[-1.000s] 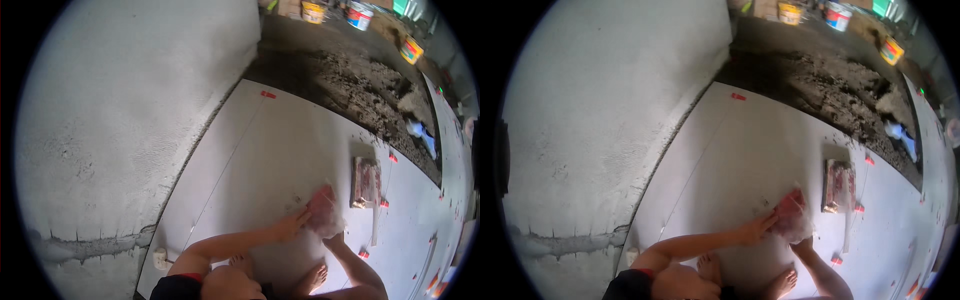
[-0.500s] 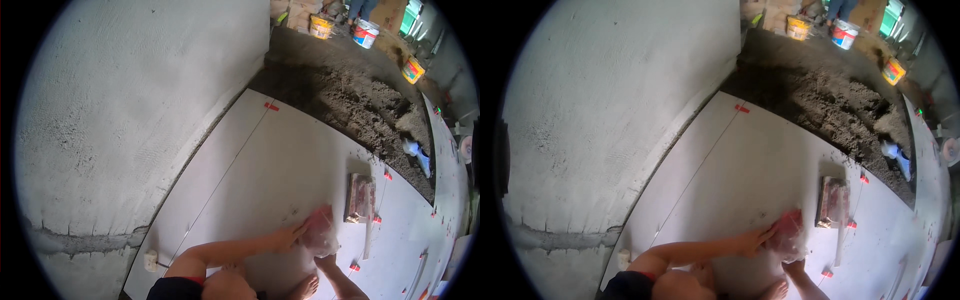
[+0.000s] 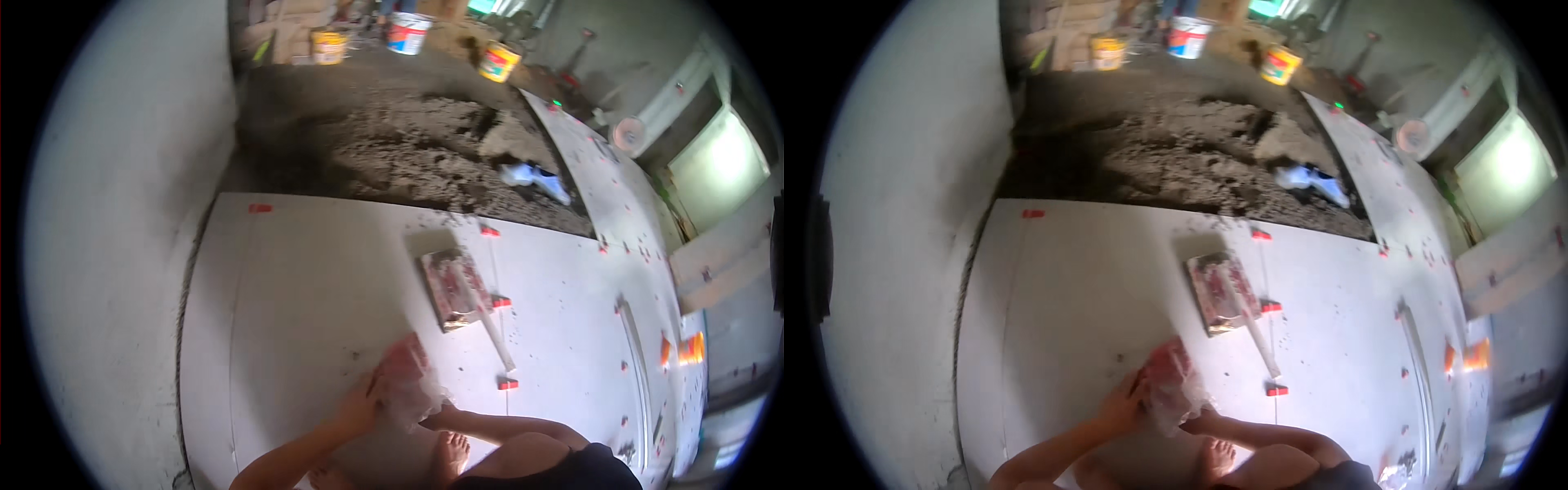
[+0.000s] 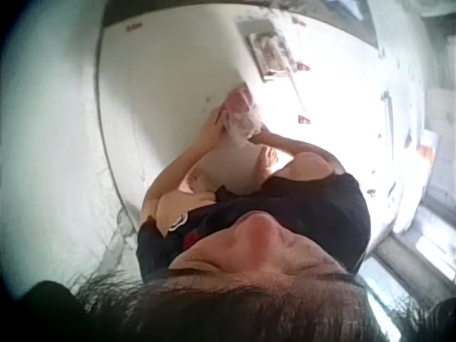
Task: The person applies a tile leveling system and positions a large white floor tile onto a prepared cement bed. They use a measuring tape to align the tile, assist a second person in setting it down, and then use a rubber mallet to tap the tile into place before inserting red leveling spacers between the tiles.
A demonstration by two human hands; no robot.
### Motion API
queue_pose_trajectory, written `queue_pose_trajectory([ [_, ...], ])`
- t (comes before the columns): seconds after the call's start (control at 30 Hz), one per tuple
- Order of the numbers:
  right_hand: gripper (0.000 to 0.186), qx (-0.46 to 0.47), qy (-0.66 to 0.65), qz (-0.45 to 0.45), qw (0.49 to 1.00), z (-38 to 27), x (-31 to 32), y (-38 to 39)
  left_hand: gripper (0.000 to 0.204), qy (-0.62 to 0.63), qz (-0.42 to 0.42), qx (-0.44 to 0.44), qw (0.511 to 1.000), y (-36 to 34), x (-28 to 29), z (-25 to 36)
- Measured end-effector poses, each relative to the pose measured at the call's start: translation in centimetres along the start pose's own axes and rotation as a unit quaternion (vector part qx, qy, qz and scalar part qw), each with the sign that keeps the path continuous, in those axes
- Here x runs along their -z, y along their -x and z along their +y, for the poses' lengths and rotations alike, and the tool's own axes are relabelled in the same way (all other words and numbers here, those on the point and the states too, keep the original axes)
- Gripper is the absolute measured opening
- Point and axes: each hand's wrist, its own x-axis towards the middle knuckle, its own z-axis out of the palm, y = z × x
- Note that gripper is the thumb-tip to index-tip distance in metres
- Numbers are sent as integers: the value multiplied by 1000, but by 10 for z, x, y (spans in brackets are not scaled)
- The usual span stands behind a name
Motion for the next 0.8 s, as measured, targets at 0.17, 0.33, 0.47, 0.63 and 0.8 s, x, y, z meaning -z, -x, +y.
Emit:
queue_pose_trajectory([
  [0.17, 34, -90, -196, -7, 977, 25, 20, 33, 60, -71, -4, -54, 996, -6, 6, -4],
  [0.33, 27, -335, -394, -129, 846, 14, 72, 47, 55, -79, 17, -82, 993, -5, 20, 5],
  [0.47, 46, -350, -549, -15, 759, -1, 76, 42, 51, 33, -35, -12, 999, -17, 22, -2],
  [0.63, 33, -256, -720, 64, 642, 4, 52, 30, 58, 43, -70, 32, 996, -11, 44, 28],
  [0.8, 34, -248, -659, 51, 708, 1, 60, 29, 67, -101, -44, -38, 993, -1, 41, 25],
])
